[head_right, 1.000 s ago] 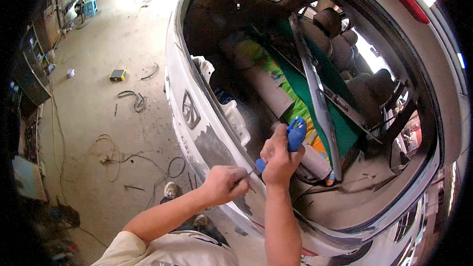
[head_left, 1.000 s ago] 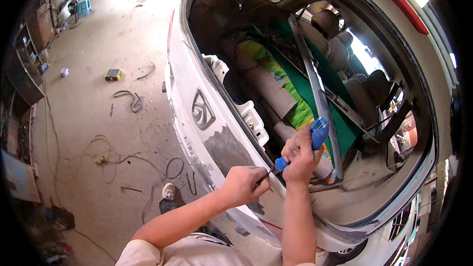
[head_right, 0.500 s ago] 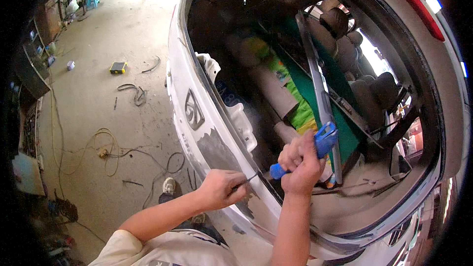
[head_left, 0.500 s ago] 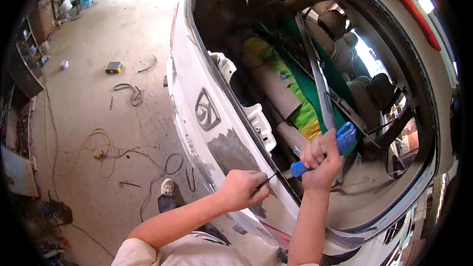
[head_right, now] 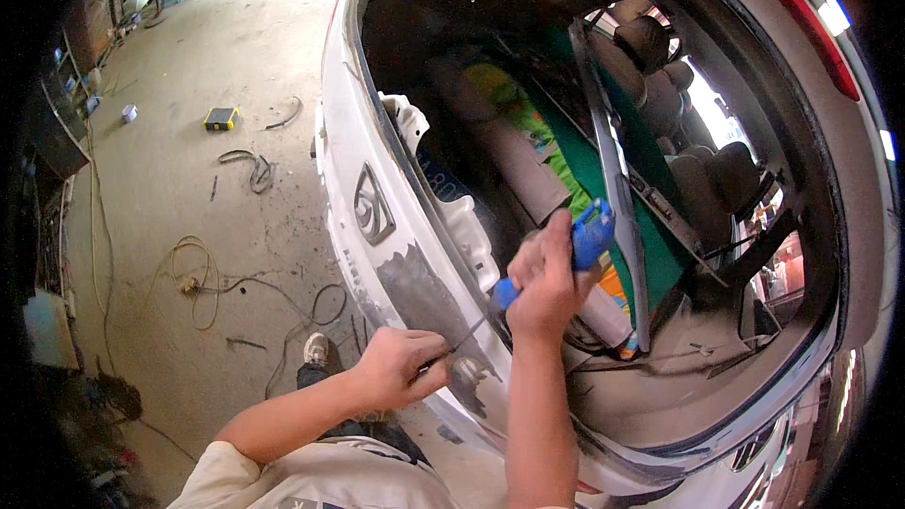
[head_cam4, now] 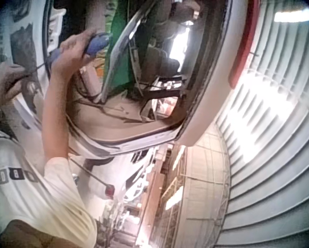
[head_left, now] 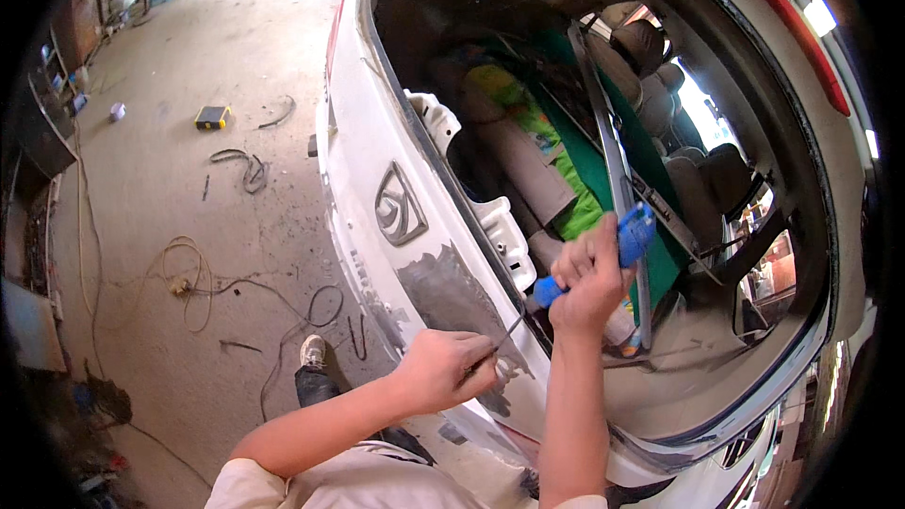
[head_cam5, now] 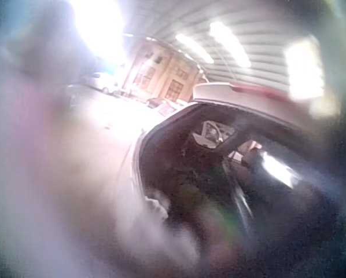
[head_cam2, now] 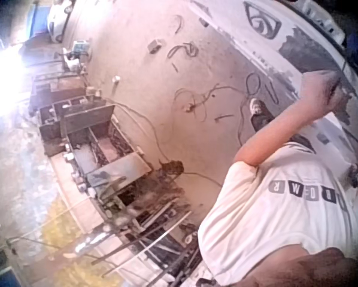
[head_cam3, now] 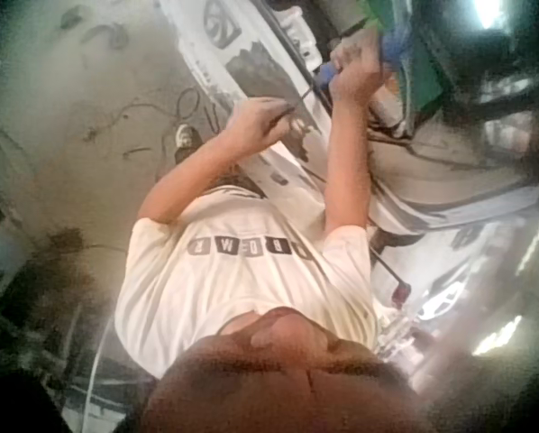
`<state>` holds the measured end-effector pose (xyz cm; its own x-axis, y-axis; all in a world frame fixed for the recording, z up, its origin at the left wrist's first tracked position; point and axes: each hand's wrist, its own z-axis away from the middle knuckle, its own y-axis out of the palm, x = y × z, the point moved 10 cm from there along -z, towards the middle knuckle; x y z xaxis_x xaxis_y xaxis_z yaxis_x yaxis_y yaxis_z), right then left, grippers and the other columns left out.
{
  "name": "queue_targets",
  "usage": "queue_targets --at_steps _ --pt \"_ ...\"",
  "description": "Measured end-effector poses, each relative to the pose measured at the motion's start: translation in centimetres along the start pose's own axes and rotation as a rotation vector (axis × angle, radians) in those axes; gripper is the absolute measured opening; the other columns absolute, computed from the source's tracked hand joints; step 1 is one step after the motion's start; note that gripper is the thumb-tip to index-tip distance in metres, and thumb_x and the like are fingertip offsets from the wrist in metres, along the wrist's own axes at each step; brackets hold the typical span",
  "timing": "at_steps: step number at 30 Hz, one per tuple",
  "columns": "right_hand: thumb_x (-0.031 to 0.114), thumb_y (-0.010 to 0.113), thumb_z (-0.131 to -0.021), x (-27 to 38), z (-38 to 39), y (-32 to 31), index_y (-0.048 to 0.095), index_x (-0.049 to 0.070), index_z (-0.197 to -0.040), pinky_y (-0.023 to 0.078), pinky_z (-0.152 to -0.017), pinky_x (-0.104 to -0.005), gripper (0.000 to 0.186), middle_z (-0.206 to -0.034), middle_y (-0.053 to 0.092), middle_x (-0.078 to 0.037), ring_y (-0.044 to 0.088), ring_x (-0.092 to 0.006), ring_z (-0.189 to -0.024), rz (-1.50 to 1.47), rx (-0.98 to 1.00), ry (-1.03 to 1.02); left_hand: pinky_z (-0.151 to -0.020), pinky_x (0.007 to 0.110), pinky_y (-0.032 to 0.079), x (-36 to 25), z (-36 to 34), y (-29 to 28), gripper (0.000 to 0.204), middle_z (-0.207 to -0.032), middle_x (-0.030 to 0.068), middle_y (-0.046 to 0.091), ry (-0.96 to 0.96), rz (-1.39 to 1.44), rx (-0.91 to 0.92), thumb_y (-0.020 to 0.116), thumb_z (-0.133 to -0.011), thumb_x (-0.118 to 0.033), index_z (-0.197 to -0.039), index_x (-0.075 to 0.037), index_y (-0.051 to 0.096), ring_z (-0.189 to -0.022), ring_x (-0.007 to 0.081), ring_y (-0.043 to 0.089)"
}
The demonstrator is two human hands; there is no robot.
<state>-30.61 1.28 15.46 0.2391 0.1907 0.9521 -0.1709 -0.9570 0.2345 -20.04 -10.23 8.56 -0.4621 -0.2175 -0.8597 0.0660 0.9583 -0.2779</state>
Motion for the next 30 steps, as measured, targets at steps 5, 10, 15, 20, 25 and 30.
queue_targets --at_steps 5,10,15,20,25,30 --pt "0.034 0.053 -0.094 -1.0 -1.2 0.7 0.031 0.016 -0.062 0.019 -0.039 -0.0231 0.042 -0.052 0.022 0.006 0.022 -0.0052 -0.041 -0.079 0.058 0.083 -0.051 0.042 0.042 0.2 0.2 -0.6 0.016 -0.06 0.0145 0.049 0.02 -0.003 -0.03 0.059 -0.079 -0.012 -0.069 -0.003 0.05 -0.057 0.0356 0.051" --pt "0.032 0.056 -0.092 -0.4 0.3 -0.7 0.033 0.017 -0.06 0.019 -0.039 -0.0237 0.042 -0.05 0.023 0.006 0.024 -0.0068 -0.039 -0.117 0.181 0.148 -0.051 0.042 0.041 0.9 0.1 -1.0 0.018 -0.061 0.015 0.048 -0.013 0.008 -0.04 0.058 -0.08 -0.012 -0.069 -0.003 0.049 -0.057 0.0359 0.051" --pt "0.028 0.06 -0.09 -1.9 0.7 -1.4 0.034 0.016 -0.06 0.02 -0.037 -0.0244 0.041 -0.049 0.025 0.006 0.025 -0.0065 -0.038 -0.091 0.075 0.135 -0.05 0.041 0.041 0.5 -0.1 -0.5 0.018 -0.06 0.0154 0.047 0.012 0.048 -0.031 0.058 -0.079 -0.012 -0.068 -0.002 0.048 -0.057 0.0359 0.051" --pt "0.027 0.06 -0.09 -2.3 -0.2 0.0 0.035 0.016 -0.061 0.019 -0.037 -0.0244 0.04 -0.05 0.026 0.007 0.025 -0.0055 -0.038 -0.074 -0.02 0.081 -0.049 0.04 0.041 -0.4 0.7 -2.2 0.018 -0.059 0.0149 0.047 0.03 0.053 -0.043 0.058 -0.079 -0.011 -0.067 -0.002 0.048 -0.055 0.0344 0.051" --pt "0.031 0.057 -0.092 -1.7 -0.4 0.6 0.032 0.017 -0.06 0.017 -0.038 -0.0242 0.042 -0.05 0.024 0.007 0.022 -0.0055 -0.039 -0.005 -0.078 0.028 -0.048 0.038 0.042 0.3 2.3 -3.6 0.017 -0.06 0.0138 0.048 -0.013 0.055 -0.06 0.059 -0.077 -0.009 -0.066 -0.003 0.048 -0.054 0.0328 0.051" --pt "0.03 0.057 -0.092 -1.2 0.2 0.4 0.032 0.016 -0.061 0.018 -0.039 -0.0245 0.042 -0.051 0.024 0.006 0.022 -0.0057 -0.039 -0.074 -0.028 0.012 -0.048 0.039 0.042 1.0 2.3 -4.0 0.014 -0.06 0.0122 0.049 -0.011 -0.05 -0.122 0.059 -0.075 -0.008 -0.066 -0.003 0.049 -0.052 0.0313 0.052"
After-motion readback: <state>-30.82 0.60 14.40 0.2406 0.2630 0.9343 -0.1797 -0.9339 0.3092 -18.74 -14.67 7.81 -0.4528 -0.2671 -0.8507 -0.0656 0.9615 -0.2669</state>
